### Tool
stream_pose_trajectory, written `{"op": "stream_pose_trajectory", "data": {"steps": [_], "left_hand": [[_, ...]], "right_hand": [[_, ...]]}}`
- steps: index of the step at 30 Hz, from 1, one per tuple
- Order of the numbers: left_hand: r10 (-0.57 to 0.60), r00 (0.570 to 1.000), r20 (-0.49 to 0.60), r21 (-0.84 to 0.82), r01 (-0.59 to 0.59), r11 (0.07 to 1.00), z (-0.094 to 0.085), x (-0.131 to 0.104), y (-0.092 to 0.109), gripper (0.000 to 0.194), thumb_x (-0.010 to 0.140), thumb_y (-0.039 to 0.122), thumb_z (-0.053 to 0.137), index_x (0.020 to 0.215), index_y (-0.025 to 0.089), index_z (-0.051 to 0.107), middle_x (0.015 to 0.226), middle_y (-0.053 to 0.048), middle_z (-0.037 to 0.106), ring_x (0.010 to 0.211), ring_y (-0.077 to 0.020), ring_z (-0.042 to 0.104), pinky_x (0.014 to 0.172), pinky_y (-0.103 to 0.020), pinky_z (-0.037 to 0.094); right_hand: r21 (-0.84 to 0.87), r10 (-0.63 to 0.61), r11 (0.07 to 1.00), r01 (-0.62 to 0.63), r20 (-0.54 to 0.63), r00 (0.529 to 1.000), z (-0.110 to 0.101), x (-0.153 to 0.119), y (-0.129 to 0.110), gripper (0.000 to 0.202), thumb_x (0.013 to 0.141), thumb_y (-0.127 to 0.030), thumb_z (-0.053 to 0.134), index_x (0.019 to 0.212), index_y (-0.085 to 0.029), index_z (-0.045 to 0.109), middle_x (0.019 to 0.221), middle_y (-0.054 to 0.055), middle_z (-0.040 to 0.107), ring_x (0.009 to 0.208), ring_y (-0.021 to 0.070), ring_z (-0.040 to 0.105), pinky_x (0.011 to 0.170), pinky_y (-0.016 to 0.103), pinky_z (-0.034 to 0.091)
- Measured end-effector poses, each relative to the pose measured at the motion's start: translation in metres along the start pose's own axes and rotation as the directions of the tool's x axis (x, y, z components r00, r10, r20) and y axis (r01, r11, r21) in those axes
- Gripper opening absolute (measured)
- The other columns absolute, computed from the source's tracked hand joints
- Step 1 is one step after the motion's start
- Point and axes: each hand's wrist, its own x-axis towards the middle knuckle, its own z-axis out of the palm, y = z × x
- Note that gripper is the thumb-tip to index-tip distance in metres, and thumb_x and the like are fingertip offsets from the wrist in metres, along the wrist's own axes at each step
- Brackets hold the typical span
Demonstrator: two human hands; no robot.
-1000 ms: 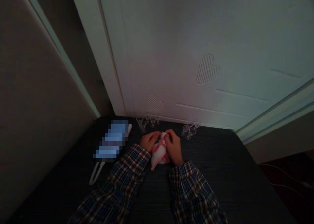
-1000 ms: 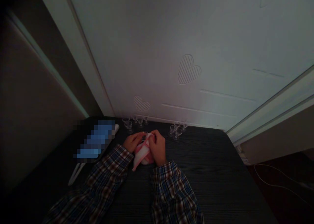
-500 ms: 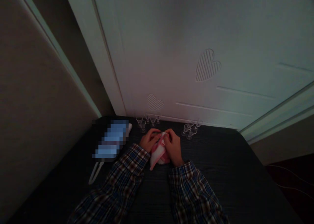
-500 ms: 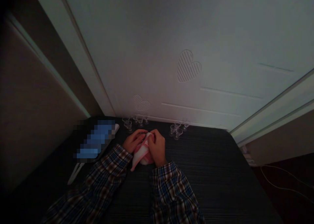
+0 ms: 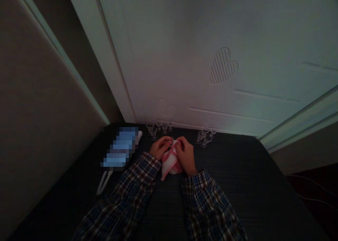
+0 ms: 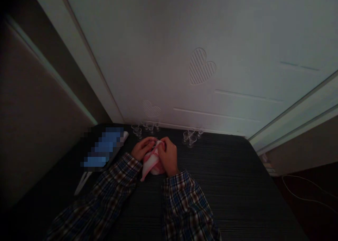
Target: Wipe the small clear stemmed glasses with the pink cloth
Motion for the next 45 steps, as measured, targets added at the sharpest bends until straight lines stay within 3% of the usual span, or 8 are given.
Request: {"op": "stream_pose_trajectory", "data": {"steps": [5,10,20,31,38,45], "left_hand": [[0.035,0.998,0.043,0.060,-0.038,0.997,0.000,-0.002,0.005,0.034,0.072,0.038,0.054,0.096,0.015,0.057,0.095,-0.007,0.061,0.081,-0.0166,0.056,0.073,-0.028,0.044],[0.004,0.998,0.056,0.129,-0.011,0.992,0.003,-0.004,0.006,0.038,0.071,0.039,0.055,0.101,0.015,0.053,0.080,-0.003,0.058,0.068,-0.0130,0.054,0.061,-0.024,0.043],[0.028,1.000,-0.014,0.081,-0.027,0.996,0.002,-0.002,-0.004,0.029,0.070,0.039,0.057,0.086,0.017,0.046,0.068,0.002,0.055,0.060,-0.0103,0.053,0.058,-0.022,0.042],[0.009,1.000,0.010,0.089,-0.009,0.996,0.000,0.000,-0.004,0.031,0.074,0.040,0.050,0.091,0.014,0.054,0.086,-0.005,0.060,0.078,-0.0156,0.056,0.070,-0.027,0.044],[0.016,1.000,0.008,0.045,-0.017,0.999,0.002,-0.001,-0.003,0.033,0.069,0.036,0.059,0.093,0.016,0.050,0.060,0.004,0.049,0.055,-0.0086,0.049,0.054,-0.020,0.039],[0.020,1.000,-0.013,0.023,-0.020,1.000,0.002,-0.001,0.001,0.026,0.068,0.036,0.059,0.082,0.015,0.050,0.062,0.003,0.052,0.056,-0.0088,0.050,0.054,-0.020,0.040]], "right_hand": [[-0.004,0.008,1.000,-0.008,-0.006,1.000,-0.001,0.000,0.000,0.017,0.079,-0.025,0.037,0.080,-0.019,0.053,0.069,-0.003,0.053,0.064,0.0096,0.049,0.059,0.020,0.034],[-0.015,0.017,1.000,-0.017,-0.020,1.000,-0.001,0.000,0.000,0.018,0.080,-0.027,0.036,0.080,-0.019,0.053,0.070,-0.003,0.054,0.064,0.0096,0.049,0.060,0.020,0.035],[0.000,0.016,1.000,-0.016,-0.024,1.000,0.001,0.000,-0.001,0.018,0.079,-0.026,0.036,0.078,-0.018,0.053,0.068,-0.003,0.053,0.062,0.0101,0.048,0.058,0.021,0.034],[0.002,0.031,1.000,-0.031,-0.033,0.999,0.002,0.001,0.001,0.019,0.079,-0.026,0.037,0.077,-0.018,0.053,0.066,-0.003,0.053,0.060,0.0095,0.047,0.057,0.020,0.033],[-0.002,0.031,1.000,-0.031,-0.033,0.999,0.002,0.001,0.001,0.019,0.079,-0.025,0.036,0.078,-0.019,0.054,0.067,-0.003,0.054,0.061,0.0097,0.048,0.056,0.020,0.033],[0.002,0.020,1.000,-0.020,-0.015,1.000,0.001,0.000,0.000,0.019,0.079,-0.027,0.037,0.077,-0.018,0.053,0.067,-0.003,0.053,0.061,0.0098,0.048,0.057,0.020,0.033]]}}
